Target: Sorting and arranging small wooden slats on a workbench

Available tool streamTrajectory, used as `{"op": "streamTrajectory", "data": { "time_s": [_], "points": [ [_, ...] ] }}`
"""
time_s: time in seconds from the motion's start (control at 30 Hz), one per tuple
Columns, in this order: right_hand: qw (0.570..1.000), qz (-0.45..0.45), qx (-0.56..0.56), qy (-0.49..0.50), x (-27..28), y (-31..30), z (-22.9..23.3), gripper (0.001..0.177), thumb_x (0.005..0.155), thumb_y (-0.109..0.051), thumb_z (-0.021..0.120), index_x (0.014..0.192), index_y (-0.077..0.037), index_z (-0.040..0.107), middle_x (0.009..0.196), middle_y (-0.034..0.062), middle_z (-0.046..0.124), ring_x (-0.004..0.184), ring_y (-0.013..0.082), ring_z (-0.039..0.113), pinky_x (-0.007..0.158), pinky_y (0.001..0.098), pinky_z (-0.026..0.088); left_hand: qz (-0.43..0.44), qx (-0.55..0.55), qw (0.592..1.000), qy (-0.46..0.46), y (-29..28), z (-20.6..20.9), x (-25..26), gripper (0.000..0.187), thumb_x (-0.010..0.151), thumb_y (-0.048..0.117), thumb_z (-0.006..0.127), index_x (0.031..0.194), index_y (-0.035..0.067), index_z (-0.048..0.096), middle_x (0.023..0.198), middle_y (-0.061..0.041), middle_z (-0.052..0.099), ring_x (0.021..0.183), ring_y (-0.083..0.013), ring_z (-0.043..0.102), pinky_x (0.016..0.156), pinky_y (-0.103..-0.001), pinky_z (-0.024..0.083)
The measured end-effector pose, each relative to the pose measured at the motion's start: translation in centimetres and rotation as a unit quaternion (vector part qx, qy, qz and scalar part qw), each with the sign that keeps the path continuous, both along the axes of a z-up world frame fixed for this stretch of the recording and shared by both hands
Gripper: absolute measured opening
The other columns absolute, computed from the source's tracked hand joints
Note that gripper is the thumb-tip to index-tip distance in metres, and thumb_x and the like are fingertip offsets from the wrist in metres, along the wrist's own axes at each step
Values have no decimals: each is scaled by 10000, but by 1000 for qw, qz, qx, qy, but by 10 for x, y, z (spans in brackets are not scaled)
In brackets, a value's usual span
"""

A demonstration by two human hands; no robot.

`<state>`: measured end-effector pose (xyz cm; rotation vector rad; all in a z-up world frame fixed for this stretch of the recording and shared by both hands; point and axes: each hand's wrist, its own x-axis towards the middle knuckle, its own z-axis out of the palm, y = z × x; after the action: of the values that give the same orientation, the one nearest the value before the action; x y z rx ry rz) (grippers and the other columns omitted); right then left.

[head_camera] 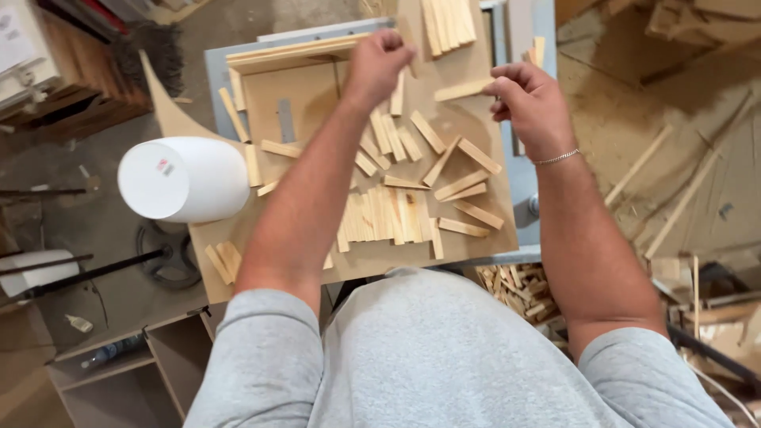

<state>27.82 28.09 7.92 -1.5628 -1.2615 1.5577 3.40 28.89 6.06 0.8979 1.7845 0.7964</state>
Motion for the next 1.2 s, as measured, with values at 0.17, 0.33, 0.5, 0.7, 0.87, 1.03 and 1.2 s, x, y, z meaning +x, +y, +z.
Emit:
{"op": "streamTrajectory", "data": {
  "time_s": [0.17, 0.33, 0.5, 0.7, 0.87, 1.03, 1.2],
  "points": [
    [935, 180, 12, -305, 11, -27, 18, 290, 957, -309, 679, 1210, -168, 700, 1038, 5, 698, 901, 133, 639, 661, 320, 566, -43, 1, 985, 167, 38, -63, -3, 201, 804, 291, 771, 774, 223, 584, 763, 49, 706, 722, -134, 650, 661, -356, 488],
    [854, 317, 63, -409, 7, -46, -22, 421, 911, -272, 793, 1283, -127, 661, 1085, 76, 717, 994, 227, 674, 855, 345, 591, -58, -65, 973, 213, 48, -65, 8, 465, 856, 333, 762, 1287, 194, 654, 1109, -35, 775, 980, -215, 743, 808, -404, 585],
    [932, 237, -42, -272, -1, -38, 21, 545, 1000, -153, 616, 1531, -202, 506, 1019, 35, 650, 864, 157, 603, 772, 294, 539, -71, -44, 938, 338, 50, -76, 6, 262, 847, 289, 826, 966, 160, 633, 875, -1, 718, 838, -193, 702, 734, -391, 620],
    [939, 139, 153, -275, 28, -30, -48, 250, 899, -159, 586, 1149, -145, 572, 1009, 86, 718, 862, 277, 669, 715, 398, 497, -40, 95, 951, 290, -1, -54, -6, 173, 861, 348, 709, 936, 198, 666, 745, 50, 670, 717, -194, 633, 617, -414, 464],
    [865, 111, 264, -411, 31, -46, -78, 218, 899, -247, 753, 945, -122, 580, 838, 93, 669, 750, 343, 617, 636, 480, 474, -59, 179, 952, 243, -82, -26, -33, 144, 953, 297, 679, 963, 160, 722, 828, 22, 709, 724, -103, 621, 607, -266, 531],
    [807, 140, 286, -497, 29, -55, -104, 292, 827, -387, 827, 878, -160, 651, 840, 42, 613, 828, 319, 699, 717, 466, 582, -46, 269, 926, 261, -193, -6, -83, 148, 974, 255, 778, 997, 109, 766, 789, -116, 679, 795, -340, 697, 734, -450, 544],
    [839, 163, 240, -460, 11, -58, -83, 376, 932, -496, 816, 1008, -163, 659, 821, 40, 670, 844, 344, 728, 774, 490, 562, 75, 187, 953, 228, -283, -14, -98, 63, 943, 182, 780, 928, 122, 789, 747, -100, 688, 724, -281, 685, 726, -383, 534]
  ]
}}
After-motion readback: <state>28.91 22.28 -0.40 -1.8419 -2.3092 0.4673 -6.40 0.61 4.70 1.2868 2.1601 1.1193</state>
